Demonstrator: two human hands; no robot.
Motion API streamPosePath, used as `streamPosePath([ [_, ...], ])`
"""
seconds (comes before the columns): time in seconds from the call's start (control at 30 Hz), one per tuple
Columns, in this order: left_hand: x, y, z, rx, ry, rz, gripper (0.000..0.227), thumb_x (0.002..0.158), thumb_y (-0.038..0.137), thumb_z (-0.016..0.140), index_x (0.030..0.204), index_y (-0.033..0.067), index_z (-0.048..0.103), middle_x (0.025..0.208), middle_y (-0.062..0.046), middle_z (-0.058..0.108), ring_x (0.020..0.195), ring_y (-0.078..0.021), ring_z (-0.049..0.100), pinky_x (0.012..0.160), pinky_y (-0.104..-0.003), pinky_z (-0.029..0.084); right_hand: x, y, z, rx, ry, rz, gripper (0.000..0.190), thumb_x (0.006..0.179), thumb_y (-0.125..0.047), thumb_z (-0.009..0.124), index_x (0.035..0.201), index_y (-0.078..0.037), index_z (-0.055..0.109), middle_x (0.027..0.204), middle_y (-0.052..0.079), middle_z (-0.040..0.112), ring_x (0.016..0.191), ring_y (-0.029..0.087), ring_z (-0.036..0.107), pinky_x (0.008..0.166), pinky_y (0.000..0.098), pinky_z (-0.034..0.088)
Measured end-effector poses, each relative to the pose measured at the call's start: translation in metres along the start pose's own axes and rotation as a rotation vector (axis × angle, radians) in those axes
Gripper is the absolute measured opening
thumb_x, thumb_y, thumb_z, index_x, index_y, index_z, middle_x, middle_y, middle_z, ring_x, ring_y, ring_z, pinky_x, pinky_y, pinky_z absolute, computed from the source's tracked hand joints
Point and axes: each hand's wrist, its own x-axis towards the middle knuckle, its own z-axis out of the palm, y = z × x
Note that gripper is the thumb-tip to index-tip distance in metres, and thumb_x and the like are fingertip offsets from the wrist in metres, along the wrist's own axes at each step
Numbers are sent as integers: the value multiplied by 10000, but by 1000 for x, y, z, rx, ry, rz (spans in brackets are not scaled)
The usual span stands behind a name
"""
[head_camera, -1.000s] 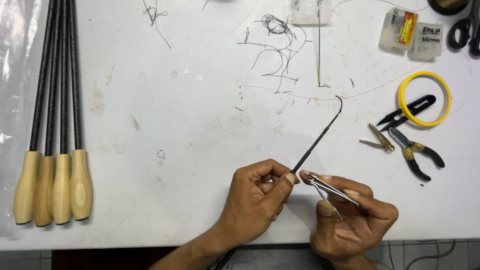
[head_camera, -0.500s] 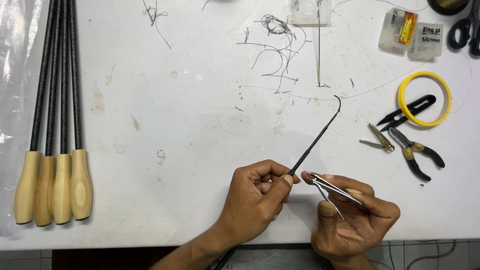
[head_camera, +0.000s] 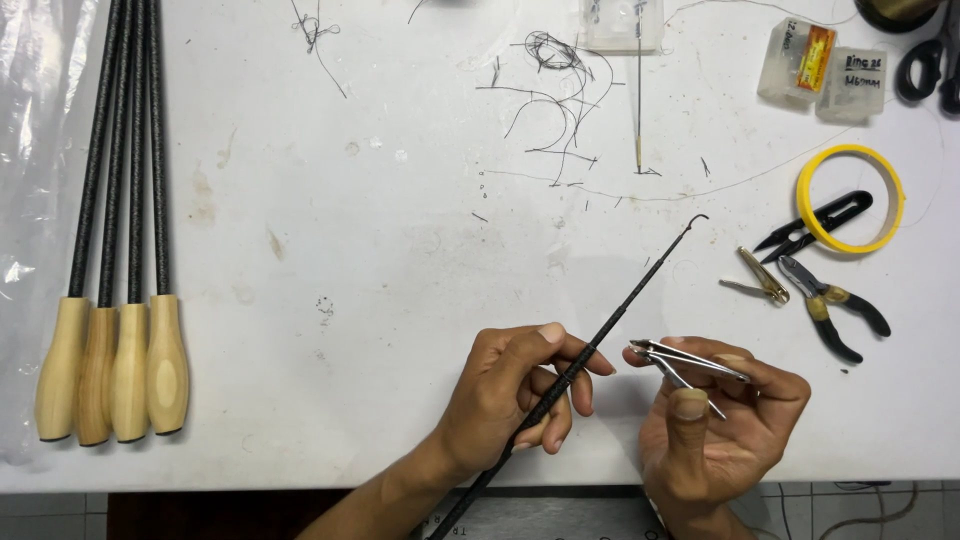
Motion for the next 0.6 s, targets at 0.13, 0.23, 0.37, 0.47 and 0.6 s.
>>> streamPosePath([
  [0.13, 1, -2, 0, -38, -5, -10, 565, 1038, 333, 408, 1025, -148, 704, 695, -178, 639, 382, -154, 507, 299, -201, 283, 0, 0, -2, 2, -4, 15, 404, 981, -235, 625, 1238, -61, 368, 1061, 277, 599, 883, 317, 688, 771, 488, 681],
  [0.23, 1, -2, -1, -51, -5, -1, 583, 1044, 339, 393, 1031, -154, 704, 699, -182, 646, 379, -154, 493, 311, -205, 298, 0, 1, -2, -1, -7, 16, 412, 980, -242, 629, 1243, -54, 373, 1067, 276, 595, 907, 315, 695, 774, 487, 684],
  [0.37, 1, -1, -2, -36, 12, 10, 605, 1043, 366, 388, 1033, -148, 708, 701, -169, 655, 382, -138, 486, 328, -203, 313, 0, 3, -3, 2, -4, 23, 420, 980, -251, 629, 1244, -13, 404, 1010, 240, 615, 882, 330, 717, 779, 437, 689],
  [0.47, 0, 2, -2, -13, 34, 20, 603, 1042, 359, 378, 1036, -145, 710, 699, -162, 656, 383, -128, 476, 336, -200, 314, 5, -8, -4, 15, -100, 152, 451, 1032, -215, 541, 1405, -5, 400, 952, 202, 642, 859, 313, 694, 858, 439, 636],
  [0.6, 2, 5, -3, -15, 78, -12, 624, 1018, 387, 396, 1044, -156, 702, 698, -168, 648, 382, -135, 487, 328, -214, 320, 34, -13, -11, 400, -242, 460, 410, 1015, -137, 538, 1399, -22, 450, 892, 149, 555, 707, 308, 632, 721, 451, 565],
])
